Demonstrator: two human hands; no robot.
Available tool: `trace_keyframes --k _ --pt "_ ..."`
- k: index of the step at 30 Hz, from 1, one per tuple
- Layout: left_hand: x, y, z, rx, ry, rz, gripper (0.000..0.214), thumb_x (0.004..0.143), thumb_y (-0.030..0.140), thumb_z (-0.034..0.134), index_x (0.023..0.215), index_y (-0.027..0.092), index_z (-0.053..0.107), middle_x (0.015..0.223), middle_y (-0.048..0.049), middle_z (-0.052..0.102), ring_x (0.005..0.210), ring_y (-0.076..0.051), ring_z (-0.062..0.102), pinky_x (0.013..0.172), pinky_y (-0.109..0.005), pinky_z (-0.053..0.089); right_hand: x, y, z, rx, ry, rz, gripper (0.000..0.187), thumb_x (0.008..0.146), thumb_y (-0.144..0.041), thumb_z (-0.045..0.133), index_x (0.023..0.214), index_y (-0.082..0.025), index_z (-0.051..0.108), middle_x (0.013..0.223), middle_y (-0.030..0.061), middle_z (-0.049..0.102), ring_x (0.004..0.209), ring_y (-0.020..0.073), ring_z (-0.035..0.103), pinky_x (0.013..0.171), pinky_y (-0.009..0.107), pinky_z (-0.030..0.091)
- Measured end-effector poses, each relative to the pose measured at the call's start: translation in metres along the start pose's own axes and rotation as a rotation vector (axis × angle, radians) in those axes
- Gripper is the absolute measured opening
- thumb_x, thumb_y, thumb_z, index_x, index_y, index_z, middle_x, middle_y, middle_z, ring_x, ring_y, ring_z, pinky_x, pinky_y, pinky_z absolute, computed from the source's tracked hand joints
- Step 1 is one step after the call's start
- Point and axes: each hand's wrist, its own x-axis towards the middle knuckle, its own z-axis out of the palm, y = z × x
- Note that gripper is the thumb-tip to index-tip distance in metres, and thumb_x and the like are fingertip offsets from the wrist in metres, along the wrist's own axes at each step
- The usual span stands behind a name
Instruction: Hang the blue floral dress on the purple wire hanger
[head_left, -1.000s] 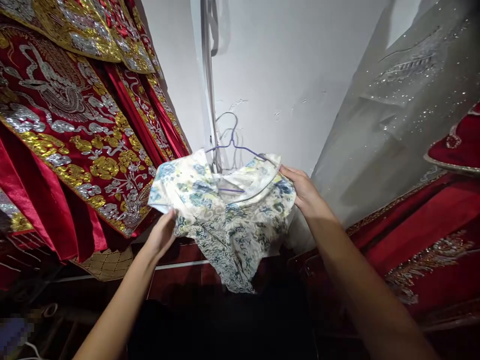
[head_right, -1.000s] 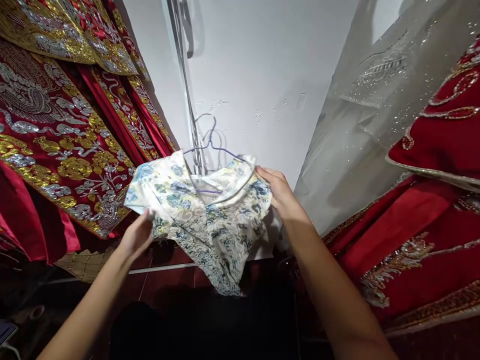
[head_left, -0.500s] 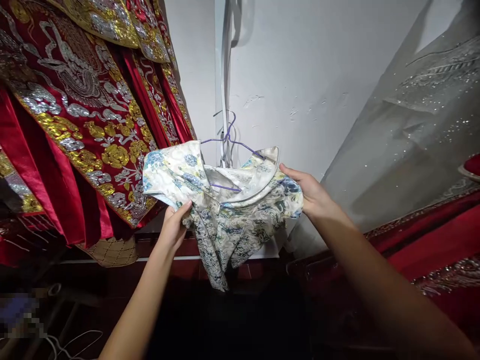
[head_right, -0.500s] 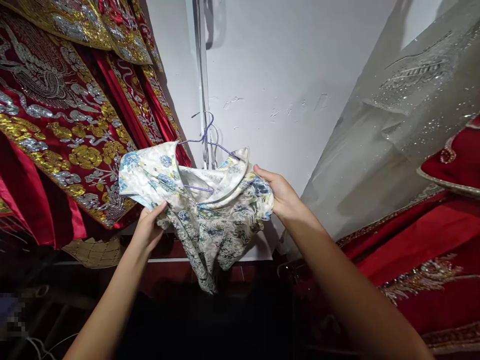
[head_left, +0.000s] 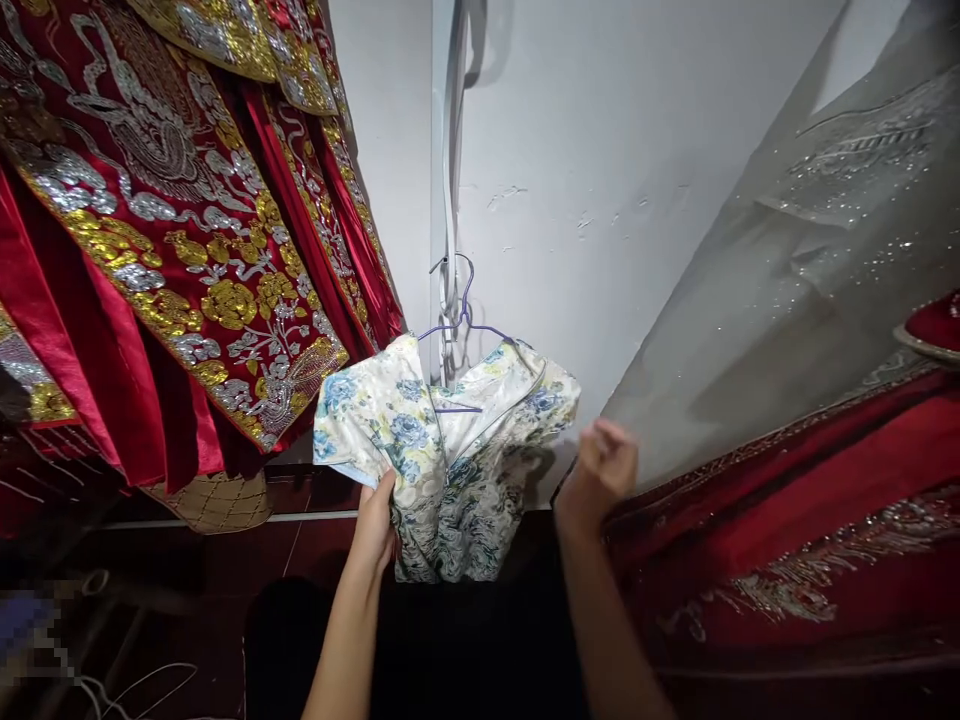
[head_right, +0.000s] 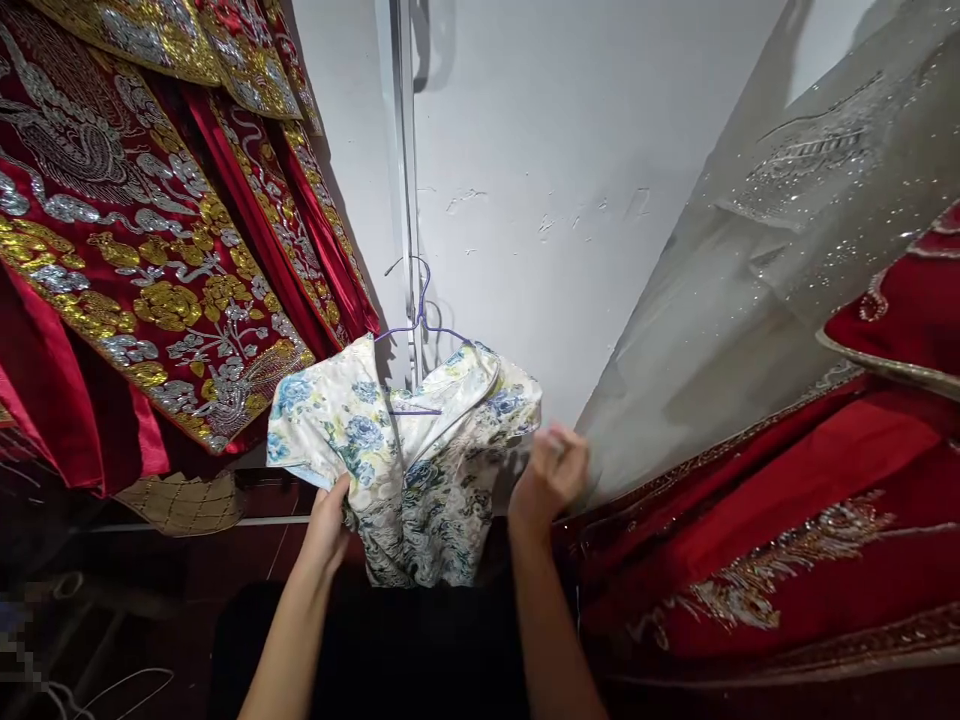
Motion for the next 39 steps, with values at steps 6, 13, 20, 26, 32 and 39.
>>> trace_keyframes --k 6,13,20,26,32,39 --pt "-0.023 0.014 0.020 -0.077 -0.102 -0.094 0.032 0.074 0.032 0.072 0.100 0.013 0.070 0.096 -0.0084 0.076 0.102 -0.029 0.070 0.092 -0.038 0.053 -0.111 0.004 -0.001 0.167 -1.121 0.537 0.044 0.093 -0.061 0.048 0.080 -0.021 0.063 0.068 0.0042 0.064 0.055 0.0170 0.056 0.053 0.030 0.042" --pt "-0.037 0.021 0.019 -0.036 -0.181 -0.170 0.031 0.073 0.039 0.070 0.091 0.014 0.071 0.083 -0.0061 0.073 0.089 -0.026 0.070 0.081 -0.036 0.055 -0.105 -0.013 0.000 0.173 -1.180 0.505 0.033 0.094 -0.051 0.054 0.080 -0.021 0.056 0.067 -0.0001 0.059 0.056 0.0129 0.048 0.057 0.027 0.038" --pt "-0.032 0.012 0.006 0.248 0.297 0.591 0.048 0.073 0.027 0.075 0.116 0.024 0.055 0.116 -0.0061 0.060 0.113 -0.022 0.058 0.100 -0.037 0.044 -0.090 -0.019 -0.012 0.036 -1.050 0.487 0.033 0.091 -0.042 0.057 0.068 -0.019 0.061 0.056 0.0007 0.057 0.052 0.0132 0.048 0.053 0.026 0.036" --pt "-0.051 -0.007 0.017 0.750 -0.236 0.735 0.024 0.084 0.020 0.063 0.108 0.021 0.060 0.104 -0.0072 0.061 0.100 -0.023 0.059 0.090 -0.035 0.045 -0.096 -0.024 -0.014 0.041 -1.163 0.475 0.026 0.087 -0.032 0.056 0.069 -0.017 0.067 0.052 0.0003 0.059 0.048 0.0121 0.047 0.049 0.025 0.034" --pt "-0.052 -0.001 0.037 0.897 -0.586 0.482 0.012 0.089 0.023 0.053 0.078 0.022 0.056 0.071 -0.0017 0.055 0.068 -0.019 0.051 0.067 -0.028 0.036 -0.075 -0.037 0.011 0.135 -1.001 0.613 0.027 0.085 -0.035 0.057 0.066 -0.017 0.063 0.040 -0.0049 0.045 0.038 0.0086 0.032 0.042 0.025 0.025" --pt "-0.035 -0.002 0.050 1.103 -0.682 0.449 0.017 0.076 0.009 0.061 0.071 0.024 0.056 0.063 -0.0019 0.052 0.057 -0.021 0.049 0.065 -0.030 0.031 -0.003 -0.088 0.092 0.317 -0.886 0.428 0.025 0.080 -0.037 0.064 0.071 -0.013 0.066 0.046 -0.0017 0.053 0.038 0.0061 0.036 0.038 0.021 0.022"
